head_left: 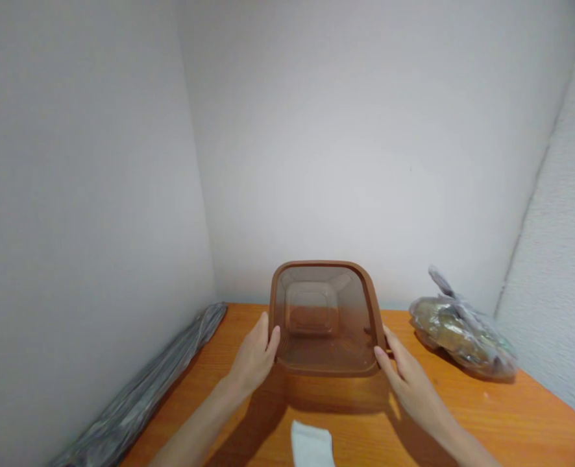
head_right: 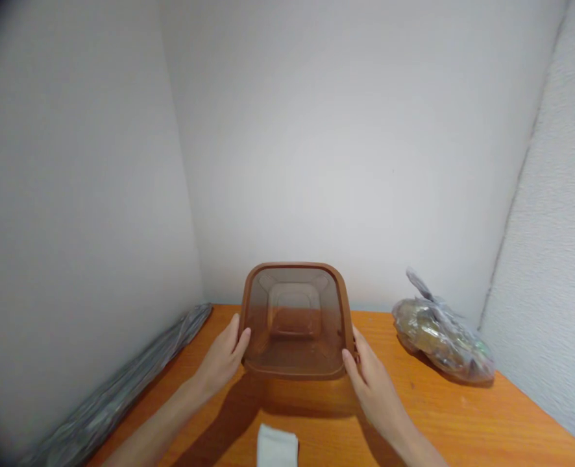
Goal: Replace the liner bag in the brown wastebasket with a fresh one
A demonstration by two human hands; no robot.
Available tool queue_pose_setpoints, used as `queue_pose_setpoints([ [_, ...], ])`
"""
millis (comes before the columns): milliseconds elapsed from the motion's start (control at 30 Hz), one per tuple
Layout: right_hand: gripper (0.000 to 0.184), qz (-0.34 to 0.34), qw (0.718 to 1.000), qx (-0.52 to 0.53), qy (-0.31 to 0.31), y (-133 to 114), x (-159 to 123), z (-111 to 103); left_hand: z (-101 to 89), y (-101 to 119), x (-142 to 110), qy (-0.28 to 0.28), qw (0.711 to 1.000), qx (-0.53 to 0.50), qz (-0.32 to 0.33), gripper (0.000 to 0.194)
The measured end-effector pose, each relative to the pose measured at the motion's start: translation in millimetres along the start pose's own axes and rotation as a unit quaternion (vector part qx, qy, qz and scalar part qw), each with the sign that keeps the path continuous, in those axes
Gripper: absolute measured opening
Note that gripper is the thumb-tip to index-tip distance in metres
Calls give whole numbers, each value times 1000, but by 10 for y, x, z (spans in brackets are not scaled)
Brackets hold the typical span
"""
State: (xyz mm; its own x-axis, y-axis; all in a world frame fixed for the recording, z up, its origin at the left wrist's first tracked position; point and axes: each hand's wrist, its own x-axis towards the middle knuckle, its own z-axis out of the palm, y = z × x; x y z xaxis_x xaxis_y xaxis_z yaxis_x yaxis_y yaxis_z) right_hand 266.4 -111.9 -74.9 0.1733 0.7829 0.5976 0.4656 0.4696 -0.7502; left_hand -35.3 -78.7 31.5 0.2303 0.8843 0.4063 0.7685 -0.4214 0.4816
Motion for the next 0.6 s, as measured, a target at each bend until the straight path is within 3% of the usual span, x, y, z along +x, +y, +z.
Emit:
queue_pose_setpoints([
  [133,58,49,998,-26,13,437,-433,371,355,-365,-295,-14,999,39,-13,62],
  [233,51,52,998,-27,-9,563,-614,464,508,-549,-450,-18,998,54,-13,60],
  [300,47,18,998,-58,7,497,-667,425,550,-611,-533,-16,998,58,-9,56],
  [433,44,-67,969,-186,151,78,-738,282,556,-642,-632,-7,999,52,14,47],
  [500,37,-155,959,-211,105,-150,-830,321,553,-650,-649,-5,999,45,24,44],
  [600,33,-306,920,-243,-38,-304,-1041,645,561,-685,-656,-4,999,35,37,42],
])
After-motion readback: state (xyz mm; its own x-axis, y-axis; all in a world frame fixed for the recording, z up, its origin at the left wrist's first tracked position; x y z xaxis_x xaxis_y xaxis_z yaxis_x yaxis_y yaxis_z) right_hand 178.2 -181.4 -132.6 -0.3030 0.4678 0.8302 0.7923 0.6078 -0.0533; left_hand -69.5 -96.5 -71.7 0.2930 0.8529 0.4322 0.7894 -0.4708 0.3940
